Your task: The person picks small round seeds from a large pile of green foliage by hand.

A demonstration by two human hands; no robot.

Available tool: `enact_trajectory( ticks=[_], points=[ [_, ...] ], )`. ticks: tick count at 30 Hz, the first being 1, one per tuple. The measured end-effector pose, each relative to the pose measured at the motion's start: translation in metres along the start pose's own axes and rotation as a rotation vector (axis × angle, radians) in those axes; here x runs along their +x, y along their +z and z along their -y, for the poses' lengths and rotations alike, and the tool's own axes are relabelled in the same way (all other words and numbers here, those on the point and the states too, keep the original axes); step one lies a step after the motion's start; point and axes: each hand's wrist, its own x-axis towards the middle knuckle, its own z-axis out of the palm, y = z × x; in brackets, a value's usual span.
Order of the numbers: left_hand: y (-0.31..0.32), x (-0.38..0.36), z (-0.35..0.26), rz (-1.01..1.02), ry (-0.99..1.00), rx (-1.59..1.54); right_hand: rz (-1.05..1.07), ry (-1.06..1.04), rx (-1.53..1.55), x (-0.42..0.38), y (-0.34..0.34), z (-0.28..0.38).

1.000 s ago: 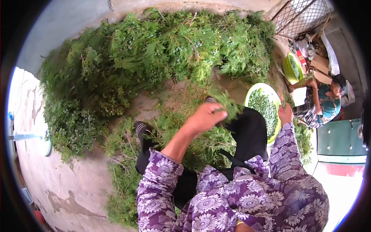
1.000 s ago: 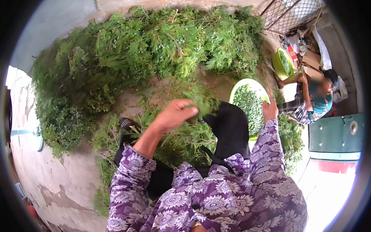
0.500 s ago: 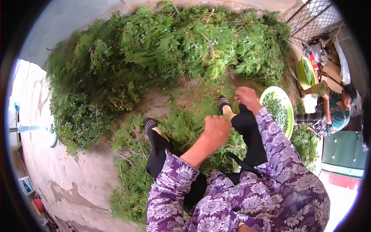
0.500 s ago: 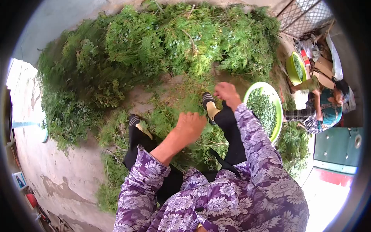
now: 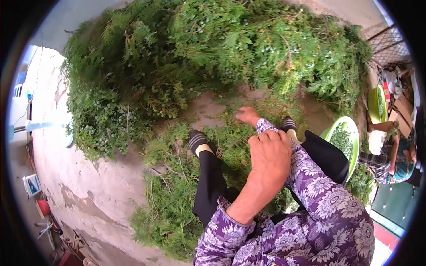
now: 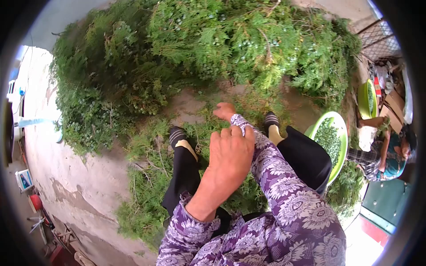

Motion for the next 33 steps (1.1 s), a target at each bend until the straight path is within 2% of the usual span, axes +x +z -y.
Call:
enact_trajectory(
  ticks=[3, 5, 6, 7, 9, 10, 12, 14, 16, 18, 19, 20, 21, 23, 24, 25, 26, 28, 29, 31, 33],
  points=[
    [0.0, -0.002, 0.006, 0.016, -0.062, 0.024, -0.039, 0.078, 0.073, 0.028, 0.014, 0.001],
    [0.004, -0.003, 0.005, -0.01, -0.067, 0.016, -0.022, 0.18, 0.212, 0.042, 0.021, -0.001],
    [0.003, -0.003, 0.005, 0.001, -0.054, 0.026, 0.07, 0.237, 0.437, 0.047, 0.022, -0.002],
    [0.002, -0.003, 0.006, 0.0, -0.057, 0.027, 0.071, 0.234, 0.436, 0.05, 0.025, -0.001],
    [-0.002, -0.001, 0.006, -0.002, -0.043, -0.02, 0.093, 0.426, 0.689, 0.049, 0.022, 0.005],
    [-0.003, -0.001, 0.006, -0.011, -0.04, -0.022, 0.085, 0.424, 0.686, 0.044, 0.017, 0.003],
    [-0.003, 0.001, 0.007, 0.02, -0.06, -0.043, 0.15, 0.326, 0.996, 0.021, 0.002, 0.005],
    [-0.006, 0.0, 0.009, -0.02, -0.065, -0.063, 0.228, 0.049, 1.288, -0.004, -0.013, -0.006],
    [-0.005, -0.002, 0.013, -0.062, -0.126, -0.077, 0.185, -0.189, 1.311, -0.052, -0.043, 0.005],
    [0.0, -0.003, 0.015, -0.19, -0.186, -0.116, -0.194, -0.334, 1.43, -0.148, -0.076, 0.058],
    [-0.004, -0.004, 0.018, -0.198, -0.222, -0.106, 0.057, -0.343, 1.432, -0.143, -0.086, 0.036],
    [-0.009, -0.004, 0.02, -0.234, -0.234, -0.269, 0.299, -0.345, 1.419, -0.136, -0.098, 0.013],
    [-0.015, -0.003, 0.022, -0.272, -0.237, -0.435, 0.323, -0.351, 1.406, -0.147, -0.103, 0.022],
    [-0.028, -0.003, 0.027, -0.299, -0.258, -0.535, 0.138, -0.247, 1.454, -0.185, -0.12, 0.028],
    [-0.032, -0.003, 0.028, -0.393, -0.29, -0.63, 0.15, -0.252, 1.44, -0.195, -0.123, 0.03],
    [-0.035, -0.003, 0.029, -0.488, -0.319, -0.724, 0.115, -0.341, 1.476, -0.203, -0.124, 0.032],
    [-0.035, -0.001, 0.031, -0.499, -0.326, -0.725, 0.075, -0.431, 1.514, -0.208, -0.127, 0.036],
    [-0.033, 0.003, 0.034, -0.649, -0.422, -0.756, -0.007, -0.461, 1.521, -0.223, -0.132, 0.054],
    [-0.034, 0.006, 0.035, -0.652, -0.418, -0.758, -0.093, -0.486, 1.532, -0.228, -0.135, 0.059],
    [-0.037, 0.01, 0.038, -0.578, -0.501, -0.852, -0.047, -0.522, 1.555, -0.232, -0.145, 0.058],
    [-0.028, 0.018, 0.038, -0.609, -0.476, -0.857, -0.071, -0.538, 1.502, -0.24, -0.154, 0.066]
  ],
)
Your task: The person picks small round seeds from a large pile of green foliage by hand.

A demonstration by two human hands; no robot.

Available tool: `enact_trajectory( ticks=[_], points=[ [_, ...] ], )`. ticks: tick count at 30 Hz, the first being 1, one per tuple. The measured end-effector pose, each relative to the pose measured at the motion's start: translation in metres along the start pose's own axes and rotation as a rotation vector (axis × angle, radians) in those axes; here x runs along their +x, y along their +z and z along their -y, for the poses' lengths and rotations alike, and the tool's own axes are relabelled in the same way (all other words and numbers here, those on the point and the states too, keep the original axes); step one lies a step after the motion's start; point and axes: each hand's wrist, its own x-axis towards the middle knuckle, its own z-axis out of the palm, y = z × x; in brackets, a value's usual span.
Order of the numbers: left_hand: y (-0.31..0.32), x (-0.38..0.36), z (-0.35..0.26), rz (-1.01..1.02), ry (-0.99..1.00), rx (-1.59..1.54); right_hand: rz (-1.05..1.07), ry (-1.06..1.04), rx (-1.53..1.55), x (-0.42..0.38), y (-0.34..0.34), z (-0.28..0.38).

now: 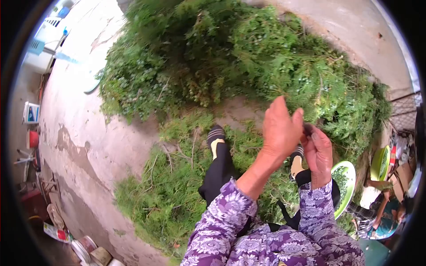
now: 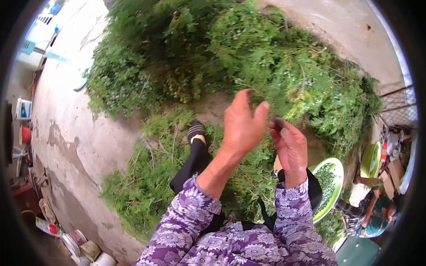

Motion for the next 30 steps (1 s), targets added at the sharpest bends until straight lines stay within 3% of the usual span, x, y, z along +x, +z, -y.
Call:
enact_trajectory(
  ticks=[2, 5, 8, 14, 17, 20, 22, 24, 26, 28, 30],
  points=[
    [0.009, 0.002, 0.004, -0.083, -0.117, -0.361, 0.027, 0.038, -0.022, 0.001, -0.001, 0.009],
    [0.007, 0.004, 0.006, 0.071, -0.527, -0.987, 0.06, 0.094, -0.049, 0.004, -0.002, 0.019],
    [0.012, 0.005, 0.009, 0.003, -0.575, -1.079, 0.1, 0.112, -0.014, 0.009, -0.004, 0.013],
    [0.027, 0.008, 0.004, -0.174, -0.438, -0.939, 0.142, 0.184, 0.049, 0.002, -0.005, 0.0],
    [0.026, 0.007, 0.001, -0.114, -0.388, -0.919, 0.22, 0.216, -0.116, 0.004, -0.022, -0.006],
    [0.031, 0.004, -0.005, -0.114, -0.193, -0.67, 0.09, 0.138, -0.326, 0.016, -0.04, 0.008],
    [0.042, 0.001, -0.003, -0.059, -0.153, -0.651, -0.013, 0.076, -0.364, 0.026, -0.051, 0.026],
    [0.051, -0.006, -0.001, 0.126, -0.113, -0.427, -0.083, -0.128, -0.209, 0.033, -0.061, 0.034],
    [0.059, -0.011, -0.003, 0.228, -0.09, -0.32, -0.121, -0.152, -0.187, 0.033, -0.063, 0.036],
    [0.067, -0.014, -0.002, 0.416, 0.017, 0.065, -0.018, -0.125, -0.224, 0.032, -0.063, 0.037],
    [0.075, -0.019, 0.0, 0.457, 0.077, 0.09, 0.049, -0.085, -0.353, 0.032, -0.069, 0.043]
  ],
)
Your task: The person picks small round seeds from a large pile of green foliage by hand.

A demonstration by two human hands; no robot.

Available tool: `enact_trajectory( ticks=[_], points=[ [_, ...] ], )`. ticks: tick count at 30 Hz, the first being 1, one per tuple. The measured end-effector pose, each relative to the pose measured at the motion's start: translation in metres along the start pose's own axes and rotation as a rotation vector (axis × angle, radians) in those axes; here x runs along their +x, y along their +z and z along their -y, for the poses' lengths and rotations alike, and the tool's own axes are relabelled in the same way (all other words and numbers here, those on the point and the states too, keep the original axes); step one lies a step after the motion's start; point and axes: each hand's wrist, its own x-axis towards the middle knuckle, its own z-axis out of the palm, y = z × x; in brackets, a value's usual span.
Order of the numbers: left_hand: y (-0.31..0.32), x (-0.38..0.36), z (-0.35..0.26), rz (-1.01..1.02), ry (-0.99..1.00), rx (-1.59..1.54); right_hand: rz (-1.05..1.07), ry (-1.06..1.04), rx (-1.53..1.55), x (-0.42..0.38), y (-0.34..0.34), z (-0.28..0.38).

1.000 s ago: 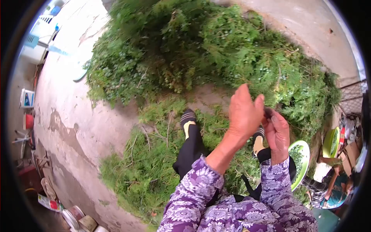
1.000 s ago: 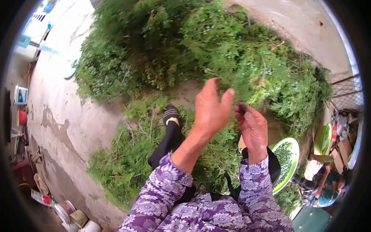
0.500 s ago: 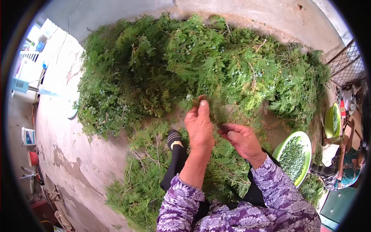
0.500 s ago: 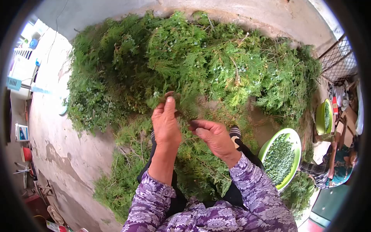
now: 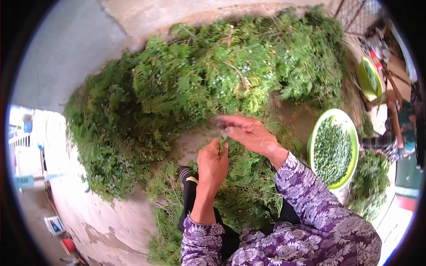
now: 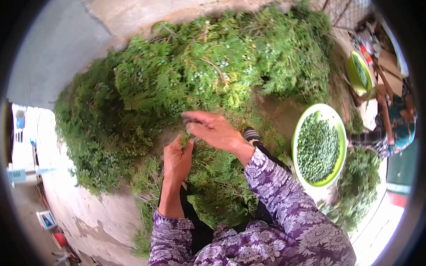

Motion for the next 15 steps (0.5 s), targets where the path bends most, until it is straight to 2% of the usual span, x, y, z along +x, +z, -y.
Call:
enact_trajectory(
  ticks=[1, 2, 5, 10, 13, 15],
  points=[
    [0.001, 0.0, -0.006, 0.06, -0.034, 0.099, 0.111, 0.038, -0.135, 0.0, -0.004, 0.0],
    [0.002, -0.001, -0.009, 0.119, -0.067, 0.198, 0.083, 0.04, -0.125, -0.002, -0.008, -0.001],
    [0.003, 0.0, -0.011, 0.161, -0.059, 0.272, 0.186, -0.048, -0.533, -0.008, -0.018, -0.007],
    [0.006, 0.002, -0.014, 0.141, -0.036, 0.334, 0.152, -0.15, -0.537, -0.013, -0.021, -0.014],
    [0.011, 0.002, -0.012, 0.2, 0.001, 0.437, 0.066, -0.287, -0.723, -0.015, -0.016, -0.022],
    [0.015, 0.0, -0.01, 0.19, 0.047, 0.522, 0.058, -0.27, -0.76, -0.015, -0.014, -0.028]
  ],
)
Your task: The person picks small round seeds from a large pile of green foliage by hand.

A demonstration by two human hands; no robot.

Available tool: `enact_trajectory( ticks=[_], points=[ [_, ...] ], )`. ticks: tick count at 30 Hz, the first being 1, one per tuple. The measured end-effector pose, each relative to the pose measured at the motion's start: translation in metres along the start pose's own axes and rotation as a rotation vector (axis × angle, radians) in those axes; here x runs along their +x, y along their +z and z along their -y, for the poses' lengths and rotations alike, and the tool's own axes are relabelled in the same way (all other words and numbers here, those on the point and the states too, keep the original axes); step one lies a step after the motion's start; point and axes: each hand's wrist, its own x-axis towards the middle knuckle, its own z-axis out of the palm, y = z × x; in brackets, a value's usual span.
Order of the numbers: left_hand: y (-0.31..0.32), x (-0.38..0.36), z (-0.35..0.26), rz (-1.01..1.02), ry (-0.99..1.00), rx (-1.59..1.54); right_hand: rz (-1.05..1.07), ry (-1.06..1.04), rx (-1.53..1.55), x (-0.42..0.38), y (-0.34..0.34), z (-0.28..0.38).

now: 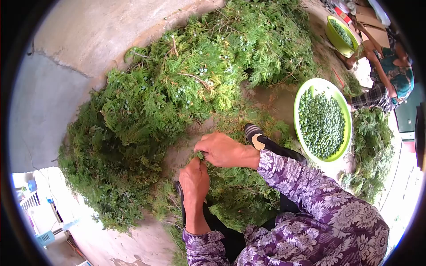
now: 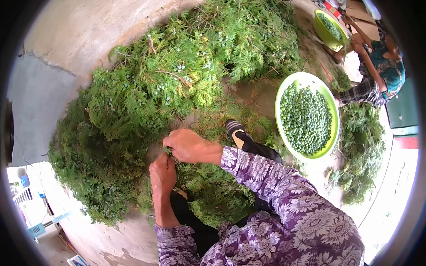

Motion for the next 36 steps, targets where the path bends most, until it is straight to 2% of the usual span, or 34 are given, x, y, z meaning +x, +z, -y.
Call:
enact_trajectory(
  ticks=[7, 12, 15, 17, 20, 21, 22, 23, 25, 27, 29, 30, 33, 36],
  points=[
    [0.0, -0.001, 0.0, 0.025, 0.008, 0.024, 0.063, 0.025, -0.067, -0.004, 0.002, 0.001],
    [-0.003, -0.003, -0.001, -0.061, -0.004, -0.22, -0.009, 0.002, 0.054, -0.001, -0.004, 0.006],
    [-0.001, -0.004, 0.0, -0.114, 0.041, -0.234, -0.024, 0.015, 0.086, 0.0, -0.005, 0.008],
    [-0.003, -0.004, -0.003, -0.106, 0.039, -0.222, -0.033, 0.03, 0.097, 0.0, -0.004, 0.005],
    [-0.007, -0.015, -0.016, -0.045, 0.062, -0.294, -0.167, -0.023, 0.083, 0.005, 0.001, -0.011],
    [-0.005, -0.02, -0.021, 0.011, 0.089, -0.373, -0.144, 0.093, -0.032, 0.008, -0.002, -0.018],
    [0.005, -0.024, -0.022, -0.049, 0.169, -0.335, -0.115, 0.206, -0.148, 0.01, -0.004, -0.024],
    [0.01, -0.026, -0.019, -0.052, 0.169, -0.342, -0.111, 0.205, -0.155, 0.01, -0.009, -0.022],
    [0.019, -0.029, -0.012, 0.162, 0.312, 0.208, -0.238, 0.105, -0.032, 0.008, -0.017, -0.016],
    [0.031, -0.033, -0.009, 0.227, 0.276, 0.191, -0.233, 0.062, -0.044, 0.008, -0.01, -0.016],
    [0.04, -0.038, -0.012, 0.267, 0.372, 0.261, -0.236, 0.015, -0.06, 0.009, -0.007, -0.015],
    [0.039, -0.04, -0.017, 0.423, 0.314, 0.345, -0.226, 0.03, -0.052, 0.01, -0.008, -0.015],
    [0.038, -0.044, -0.021, 0.508, 0.351, 0.355, -0.223, 0.046, -0.04, 0.01, -0.012, -0.015],
    [0.035, -0.042, -0.022, 0.493, 0.338, 0.343, -0.228, 0.048, -0.041, 0.008, -0.012, -0.018]
  ],
)
